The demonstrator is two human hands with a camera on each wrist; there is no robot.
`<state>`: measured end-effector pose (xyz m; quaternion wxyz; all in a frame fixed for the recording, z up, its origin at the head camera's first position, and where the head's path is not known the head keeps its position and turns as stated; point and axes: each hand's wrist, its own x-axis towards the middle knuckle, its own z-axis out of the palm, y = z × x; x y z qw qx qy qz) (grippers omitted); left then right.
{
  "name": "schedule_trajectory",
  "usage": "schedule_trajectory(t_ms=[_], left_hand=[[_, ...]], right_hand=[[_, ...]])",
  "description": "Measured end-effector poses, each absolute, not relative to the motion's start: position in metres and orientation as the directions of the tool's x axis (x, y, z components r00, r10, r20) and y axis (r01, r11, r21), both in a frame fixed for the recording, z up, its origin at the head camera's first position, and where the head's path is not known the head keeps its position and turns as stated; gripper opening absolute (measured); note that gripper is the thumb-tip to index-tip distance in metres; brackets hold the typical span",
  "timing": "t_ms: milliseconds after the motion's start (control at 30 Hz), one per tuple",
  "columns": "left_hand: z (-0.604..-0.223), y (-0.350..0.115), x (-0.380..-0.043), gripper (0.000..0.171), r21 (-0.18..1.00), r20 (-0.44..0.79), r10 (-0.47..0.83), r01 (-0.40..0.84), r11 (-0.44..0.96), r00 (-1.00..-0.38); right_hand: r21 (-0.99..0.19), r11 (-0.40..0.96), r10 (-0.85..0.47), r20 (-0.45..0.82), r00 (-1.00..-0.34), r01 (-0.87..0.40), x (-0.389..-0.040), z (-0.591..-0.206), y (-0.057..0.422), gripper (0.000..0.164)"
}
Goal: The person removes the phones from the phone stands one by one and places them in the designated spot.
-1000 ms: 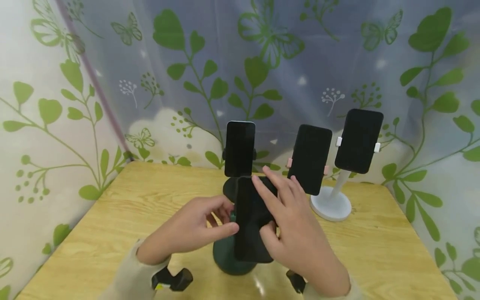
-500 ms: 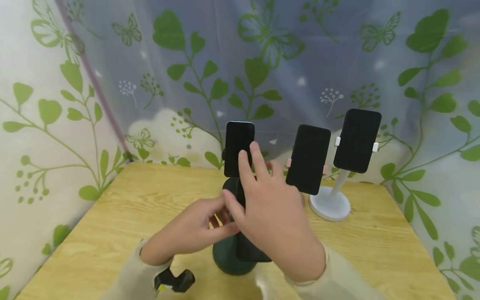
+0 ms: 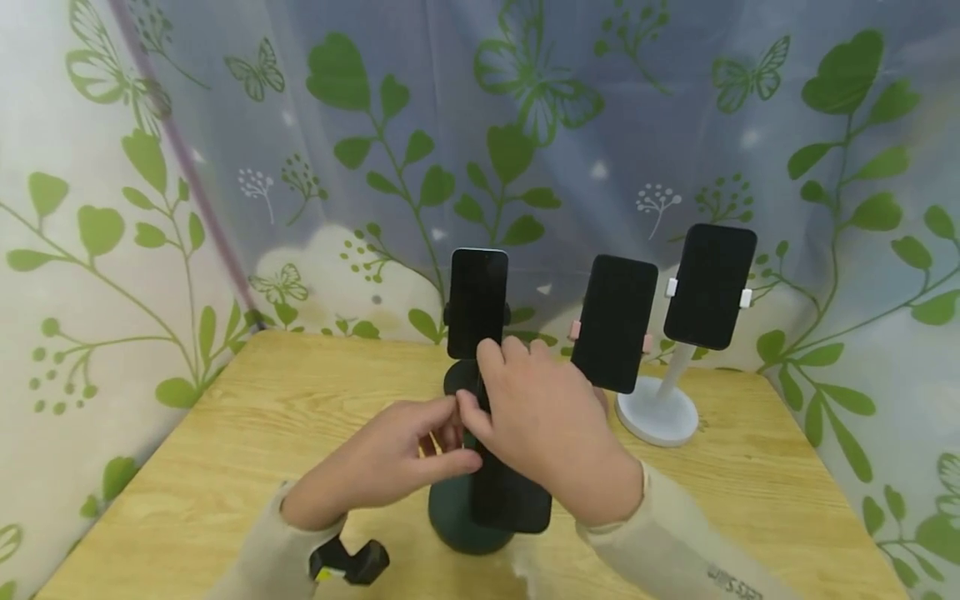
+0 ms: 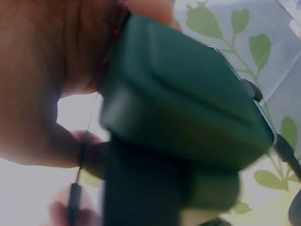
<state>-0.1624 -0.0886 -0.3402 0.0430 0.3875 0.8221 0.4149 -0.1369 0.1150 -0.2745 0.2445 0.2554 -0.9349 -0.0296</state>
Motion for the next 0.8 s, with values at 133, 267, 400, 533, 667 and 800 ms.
schedule_trajectory(t_ms=[133,267,400,533,667,800], left_hand=[[-0.339,-0.089,-0.162,0.020,0.712,0.240,0.676,0.599,0.365,-0.697],[-0.339,-0.089,-0.161,0.020,0.708,0.241,0.680,0.604,0.365,-0.693],[-0.339,-0.088,-0.161,0.018,0.726,0.259,0.680,0.603,0.332,-0.686],[-0.341,-0.087,-0.161,0.018,0.740,0.280,0.691,0.609,0.288,-0.667],[-0.344,-0.086,-0.161,0.014,0.729,0.314,0.697,0.635,0.258,-0.644],[-0.347,-0.082,-0.161,0.010,0.735,0.334,0.694,0.638,0.232,-0.637]], right_hand=[[0.190,0.853,-0.515,0.455,-0.726,-0.486,-0.138,-0.276,0.117,0.035],[0.232,0.848,-0.527,0.469,-0.709,-0.477,-0.138,-0.278,0.119,0.037],[0.212,0.841,-0.533,0.480,-0.696,-0.498,-0.141,-0.279,0.120,0.034],[0.156,0.823,-0.541,0.511,-0.669,-0.546,-0.143,-0.282,0.119,0.028],[0.136,0.803,-0.546,0.561,-0.623,-0.580,-0.146,-0.285,0.119,0.027],[0.125,0.802,-0.537,0.578,-0.614,-0.584,-0.149,-0.287,0.121,0.027]])
